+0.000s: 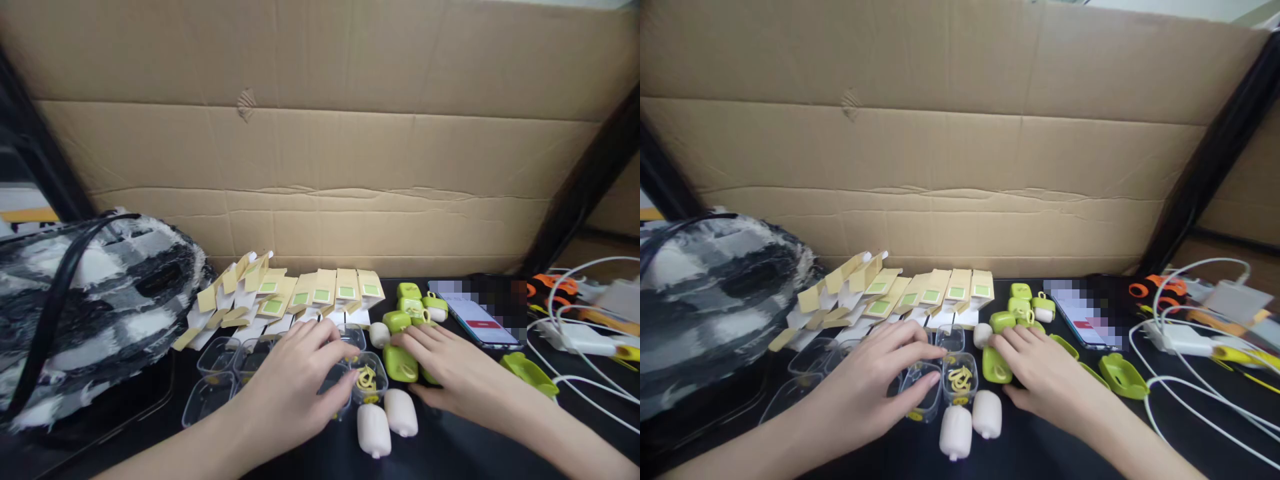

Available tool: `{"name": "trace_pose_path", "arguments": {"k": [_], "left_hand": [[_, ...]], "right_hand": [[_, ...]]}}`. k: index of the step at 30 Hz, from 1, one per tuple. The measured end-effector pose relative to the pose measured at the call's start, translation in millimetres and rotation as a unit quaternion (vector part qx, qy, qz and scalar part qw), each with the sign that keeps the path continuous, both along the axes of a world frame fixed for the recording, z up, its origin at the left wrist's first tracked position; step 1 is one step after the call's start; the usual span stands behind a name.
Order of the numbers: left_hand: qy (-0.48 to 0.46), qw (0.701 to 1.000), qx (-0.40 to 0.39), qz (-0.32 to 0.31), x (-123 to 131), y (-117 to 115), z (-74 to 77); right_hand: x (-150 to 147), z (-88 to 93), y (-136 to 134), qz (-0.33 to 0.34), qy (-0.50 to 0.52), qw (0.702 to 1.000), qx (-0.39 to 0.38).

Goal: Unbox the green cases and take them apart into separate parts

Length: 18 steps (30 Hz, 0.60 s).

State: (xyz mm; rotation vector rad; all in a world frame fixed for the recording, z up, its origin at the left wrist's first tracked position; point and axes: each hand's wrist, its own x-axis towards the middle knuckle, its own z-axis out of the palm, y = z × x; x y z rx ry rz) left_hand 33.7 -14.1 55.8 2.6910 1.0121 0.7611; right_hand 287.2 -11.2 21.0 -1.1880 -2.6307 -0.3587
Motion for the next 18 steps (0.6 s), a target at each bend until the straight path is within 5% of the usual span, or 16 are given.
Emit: {"name": "trace_pose_path", "arguments": {"k": [6,12,15,18], "left_hand": [[-0.105,0.992,-0.07,-0.016,-0.3,5.4,-2.8],[-0.112,0.967,-0.225,-0.046,5.3,-11.4,-1.6],[-0.143,0.916,-0.372,-0.045,11.0,-19.3,-7.5],[-0.228,0.801,-0.547,-0.084,18.1,-20.8,-22.0]], "right_hand": [[3.6,-0.5,-3.9,-0.006,0.057,0.998,0.037],[-6.5,0.7,-25.7,-0.01,0.284,0.959,0.005],[-15.6,-7.4,-37.5,0.016,0.355,0.933,-0.052],[-22.1,-13.4,-44.7,0.065,0.4,0.906,-0.123]]}}
